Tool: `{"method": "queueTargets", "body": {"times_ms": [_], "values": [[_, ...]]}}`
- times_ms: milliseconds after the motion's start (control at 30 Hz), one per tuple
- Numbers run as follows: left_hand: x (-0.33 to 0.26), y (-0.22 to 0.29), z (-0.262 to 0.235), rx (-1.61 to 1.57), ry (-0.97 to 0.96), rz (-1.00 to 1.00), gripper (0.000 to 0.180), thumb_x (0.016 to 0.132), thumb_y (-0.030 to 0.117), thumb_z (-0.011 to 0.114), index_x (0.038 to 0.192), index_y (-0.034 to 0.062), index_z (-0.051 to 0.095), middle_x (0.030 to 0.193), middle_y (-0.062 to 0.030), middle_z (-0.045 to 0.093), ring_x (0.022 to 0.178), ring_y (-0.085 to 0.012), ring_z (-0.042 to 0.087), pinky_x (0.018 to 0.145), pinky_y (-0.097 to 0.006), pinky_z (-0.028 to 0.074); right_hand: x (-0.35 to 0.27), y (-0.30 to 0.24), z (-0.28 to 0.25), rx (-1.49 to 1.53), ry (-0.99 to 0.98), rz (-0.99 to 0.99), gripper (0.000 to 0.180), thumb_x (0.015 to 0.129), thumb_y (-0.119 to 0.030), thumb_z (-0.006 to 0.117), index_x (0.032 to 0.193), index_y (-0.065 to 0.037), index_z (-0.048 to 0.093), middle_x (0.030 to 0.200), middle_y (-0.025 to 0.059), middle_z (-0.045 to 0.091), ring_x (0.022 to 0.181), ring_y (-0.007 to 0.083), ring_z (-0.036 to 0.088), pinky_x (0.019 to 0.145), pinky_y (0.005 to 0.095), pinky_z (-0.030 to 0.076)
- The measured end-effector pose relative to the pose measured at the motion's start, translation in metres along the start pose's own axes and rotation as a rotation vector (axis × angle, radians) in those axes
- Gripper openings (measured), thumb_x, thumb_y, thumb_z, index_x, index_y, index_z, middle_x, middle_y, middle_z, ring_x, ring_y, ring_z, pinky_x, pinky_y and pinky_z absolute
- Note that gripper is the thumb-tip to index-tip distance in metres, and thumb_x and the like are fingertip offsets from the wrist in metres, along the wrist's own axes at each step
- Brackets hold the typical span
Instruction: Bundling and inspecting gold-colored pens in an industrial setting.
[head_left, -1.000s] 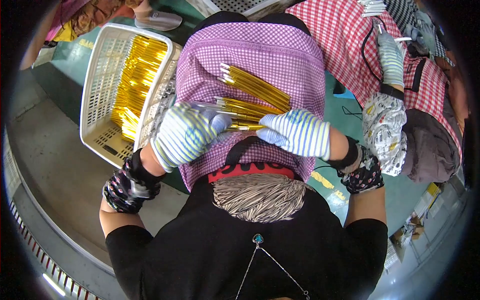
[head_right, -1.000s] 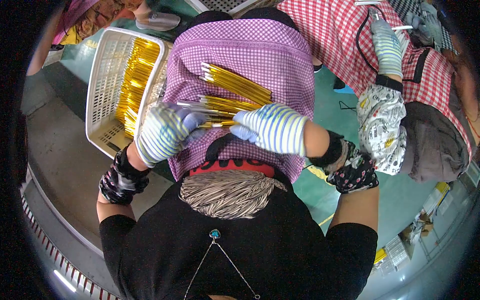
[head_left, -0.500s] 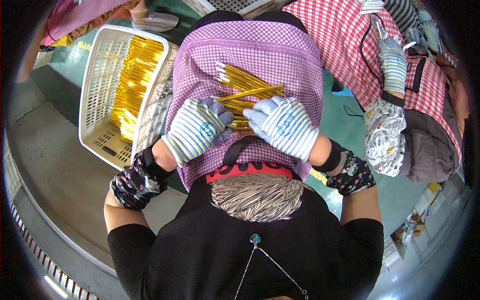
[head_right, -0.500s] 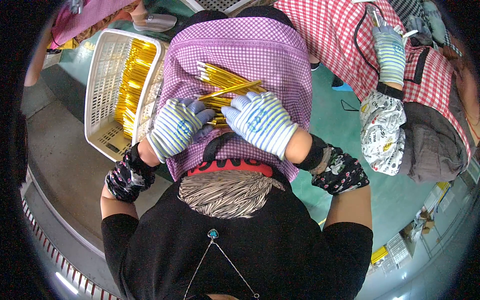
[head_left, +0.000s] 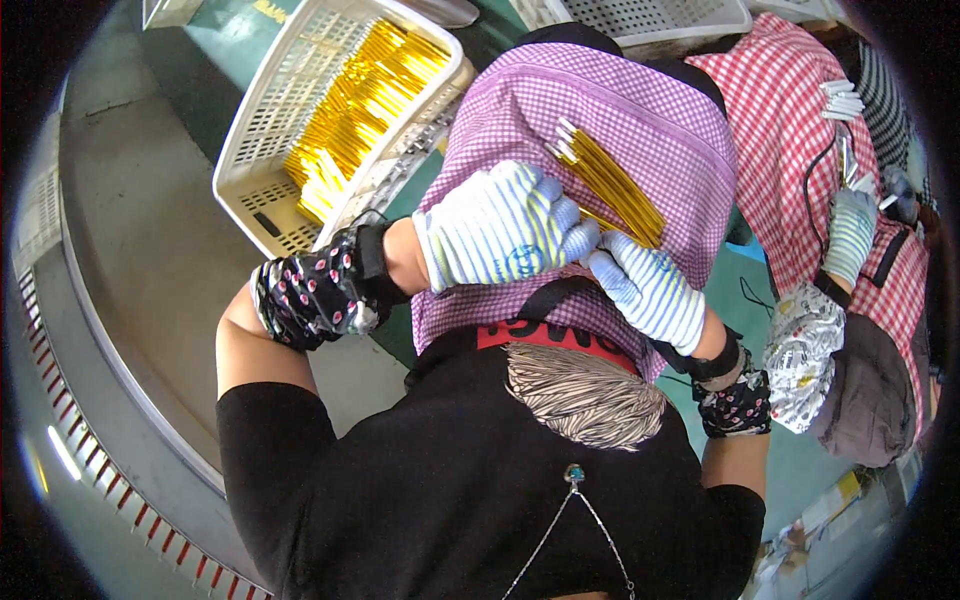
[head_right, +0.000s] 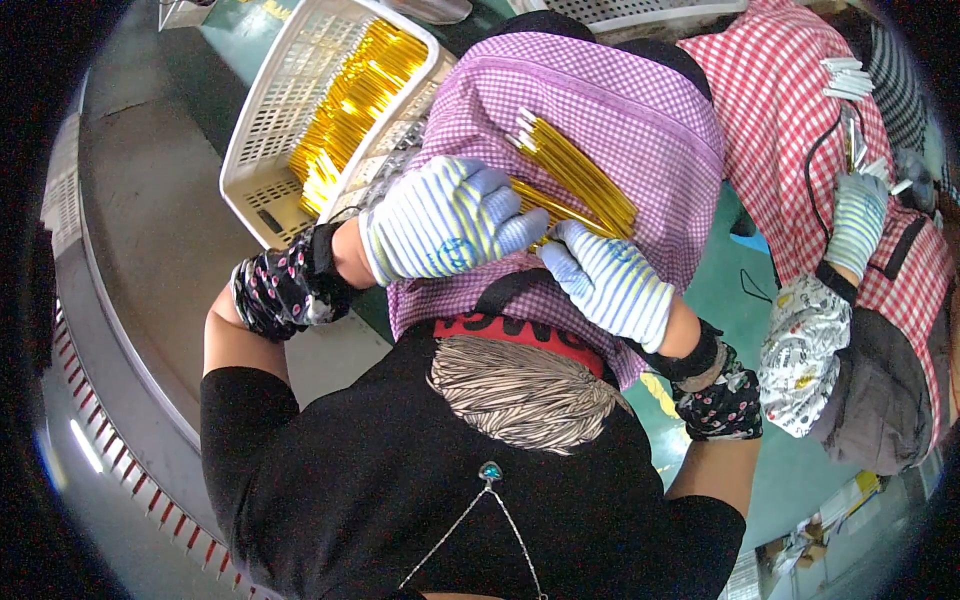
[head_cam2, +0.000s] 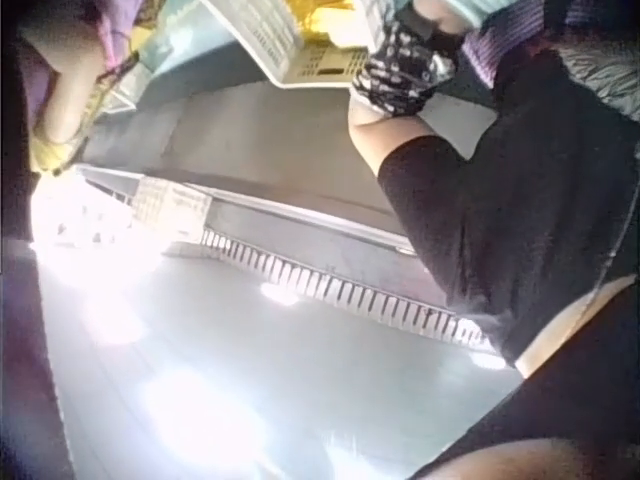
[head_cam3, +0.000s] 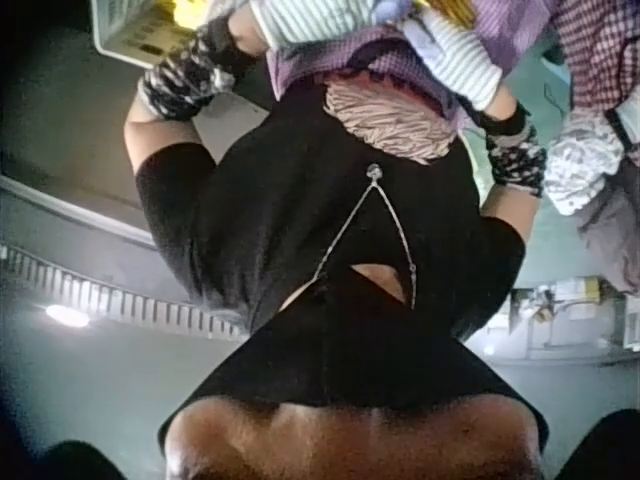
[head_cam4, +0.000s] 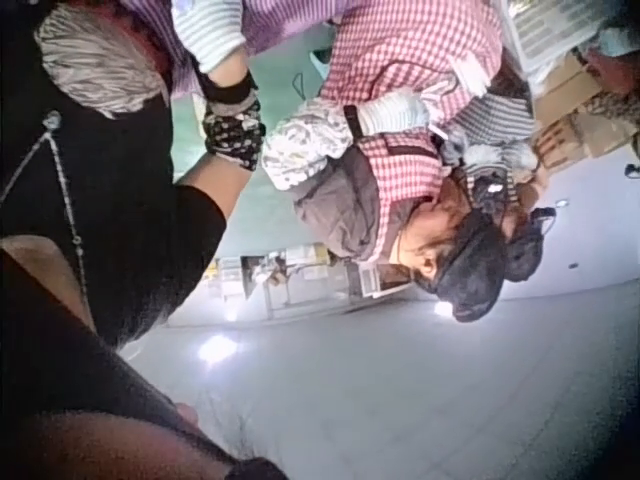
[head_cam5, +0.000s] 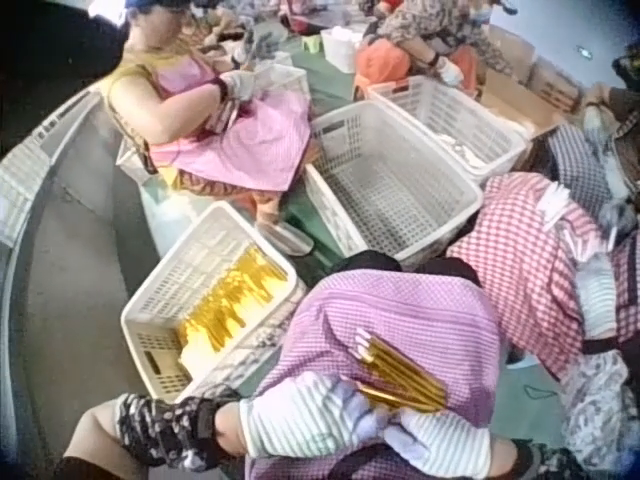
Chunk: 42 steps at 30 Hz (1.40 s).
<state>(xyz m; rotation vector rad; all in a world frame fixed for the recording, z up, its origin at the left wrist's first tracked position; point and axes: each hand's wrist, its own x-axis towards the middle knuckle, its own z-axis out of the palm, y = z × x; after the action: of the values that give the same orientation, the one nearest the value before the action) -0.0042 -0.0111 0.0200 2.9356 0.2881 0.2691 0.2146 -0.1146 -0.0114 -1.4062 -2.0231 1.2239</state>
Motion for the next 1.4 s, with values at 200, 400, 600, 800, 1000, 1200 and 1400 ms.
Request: {"method": "queueTargets", "body": {"times_ms": [200,400,600,800,1000,1200,1400], "values": [[-0.004,-0.002,0.002,-0.559,-0.027,-0.083,0.021,0.087,0.027,0.062,0.093,0.0080,0.058,0.067,-0.0053,0.059,0.060,-0.0233,0.062,0.054,-0.034,0.049,0.008,-0.023,-0.020,-0.352,-0.211,0.054,0.025,0.090,-0.028,0.060,0.081,-0.005,0.056,0.068,0.0163,0.059,0.060,0.0319,0.060,0.053,0.0432,0.046],[-0.020,-0.009,-0.001,-1.811,-0.780,-0.979,0.026,0.092,0.023,0.064,0.113,0.0079,0.061,0.068,0.0040,0.054,0.048,-0.0021,0.050,0.038,-0.019,0.038,0.002,-0.019,-0.039,-0.833,-0.037,-0.193,0.026,0.089,-0.036,0.059,0.075,-0.014,0.054,0.056,0.0037,0.049,0.050,0.0204,0.056,0.044,0.0381,0.042],[-0.040,-0.020,0.014,-1.445,-0.030,-0.522,0.034,0.087,0.023,0.068,0.115,0.0064,0.060,0.076,-0.0001,0.064,0.067,-0.0138,0.063,0.059,-0.028,0.050,-0.009,0.020,-0.058,-0.653,0.293,-0.030,0.022,0.092,-0.028,0.056,0.096,-0.008,0.062,0.070,0.0075,0.061,0.059,0.0250,0.060,0.053,0.0392,0.049],[-0.030,-0.018,0.006,-0.501,-0.146,-0.308,0.022,0.082,0.018,0.065,0.101,0.0093,0.059,0.083,-0.0097,0.060,0.068,-0.0291,0.063,0.059,-0.038,0.050,0.018,-0.002,-0.026,-0.547,0.067,-0.004,0.036,0.091,-0.026,0.055,0.122,-0.010,0.058,0.091,0.0075,0.064,0.078,0.0247,0.061,0.068,0.0400,0.050],[-0.031,-0.018,0.028,-0.375,-0.275,-0.233,0.020,0.079,0.013,0.064,0.098,0.0102,0.060,0.071,-0.0116,0.059,0.068,-0.0307,0.063,0.056,-0.039,0.050,0.020,-0.002,-0.004,-0.523,0.112,-0.246,0.025,0.084,-0.027,0.061,0.104,-0.012,0.065,0.090,0.0034,0.061,0.078,0.0232,0.058,0.067,0.0399,0.046],[-0.028,-0.032,0.017,-0.703,-0.221,-0.618,0.027,0.085,0.023,0.067,0.106,0.0086,0.060,0.078,-0.0150,0.065,0.071,-0.0324,0.064,0.062,-0.039,0.050,0.019,0.003,0.018,-0.650,-0.139,-0.093,0.018,0.087,-0.027,0.051,0.091,-0.013,0.062,0.085,0.0044,0.056,0.081,0.0210,0.057,0.065,0.0390,0.044],[-0.027,-0.024,0.012,-0.602,-0.288,-0.444,0.028,0.087,0.028,0.064,0.105,0.0076,0.058,0.081,-0.0133,0.066,0.075,-0.0311,0.065,0.064,-0.039,0.051,0.026,-0.010,0.021,-0.700,-0.301,0.003,0.018,0.087,-0.019,0.047,0.090,-0.011,0.063,0.088,0.0075,0.061,0.082,0.0227,0.061,0.065,0.0396,0.047]]}}
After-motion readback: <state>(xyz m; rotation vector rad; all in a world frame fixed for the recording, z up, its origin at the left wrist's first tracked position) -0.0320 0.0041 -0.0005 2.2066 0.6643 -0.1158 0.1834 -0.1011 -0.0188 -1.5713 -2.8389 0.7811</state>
